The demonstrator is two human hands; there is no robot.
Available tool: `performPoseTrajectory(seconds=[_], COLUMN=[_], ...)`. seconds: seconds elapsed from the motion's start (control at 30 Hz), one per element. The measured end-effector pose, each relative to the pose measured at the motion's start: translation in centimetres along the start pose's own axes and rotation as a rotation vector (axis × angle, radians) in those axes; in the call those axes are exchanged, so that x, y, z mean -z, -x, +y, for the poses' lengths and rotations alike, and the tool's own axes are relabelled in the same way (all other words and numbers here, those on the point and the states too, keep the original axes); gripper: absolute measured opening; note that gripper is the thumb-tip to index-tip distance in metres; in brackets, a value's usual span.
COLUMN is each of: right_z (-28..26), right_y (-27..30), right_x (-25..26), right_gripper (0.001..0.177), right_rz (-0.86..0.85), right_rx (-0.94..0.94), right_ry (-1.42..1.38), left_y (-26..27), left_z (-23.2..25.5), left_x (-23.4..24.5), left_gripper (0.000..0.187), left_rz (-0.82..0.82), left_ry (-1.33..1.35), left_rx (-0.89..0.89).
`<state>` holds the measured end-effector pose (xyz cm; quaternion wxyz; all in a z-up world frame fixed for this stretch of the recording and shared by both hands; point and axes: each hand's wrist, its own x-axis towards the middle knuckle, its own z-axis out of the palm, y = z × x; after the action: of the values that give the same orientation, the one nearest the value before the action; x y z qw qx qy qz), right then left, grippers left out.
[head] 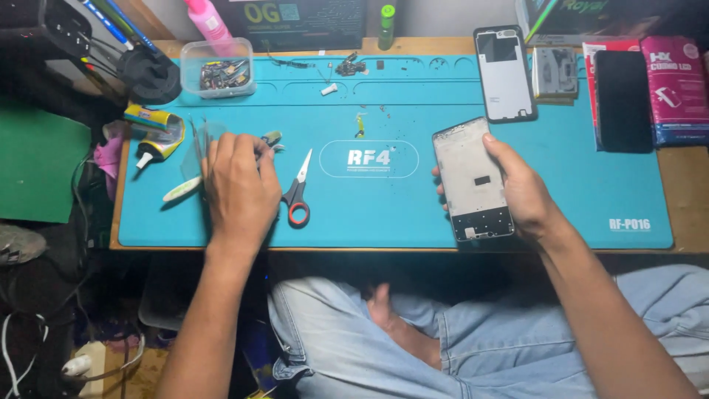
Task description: The person cleans the back of a disassembled smartphone using a toothbrush and a metal tool. They scrub the surface and scrape along the edges to remove residue.
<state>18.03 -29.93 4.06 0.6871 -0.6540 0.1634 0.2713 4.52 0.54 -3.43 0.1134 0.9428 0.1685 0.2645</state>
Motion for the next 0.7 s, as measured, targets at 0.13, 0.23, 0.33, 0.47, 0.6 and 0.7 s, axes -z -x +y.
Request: performPoseTrajectory(seconds=[0.13,0.23,0.33,0.47,0.6,0.7], right_z=[0.6,0.8,0.1,-1.1,-0.9,-0.8], right_y=[-1.2,-1.5,-1.0,-0.4,-0.3,-0.3], right_x=[1.4,1.7,1.5,0.7,0.6,0.5], right_gripper=[0.059,0.061,0.063,0.064,0.065,0.063], right_rz=[-0.181,-0.199,-0.214,-0.225,-0.215,-0.212], right_rx=[0.027,0.022,0.005,-0.004,-0.011,0.001], right_ry=[-0.008,-0.062,-0.082,0.010,0.023,0.036], left_y=[-0.8,-1.8,-2.4,-2.3,-0.5,0.2], left_z=[0.8,1.6,5.2,10.6,15.0,16.1], left_x=[0.9,1.8,3.1,2.6,-1.4,-4.8], left_gripper=[0.004,0.006,0.019,0.013,0.011,0.006], left_rz=[0.086,0.213,0.264,0.116,-0.091,-0.187], left_ry=[0.182,0.339,0.515,0.688,0.901,0.964], left_rx=[0.004,0.006,0.042,0.083,0.264,0.380])
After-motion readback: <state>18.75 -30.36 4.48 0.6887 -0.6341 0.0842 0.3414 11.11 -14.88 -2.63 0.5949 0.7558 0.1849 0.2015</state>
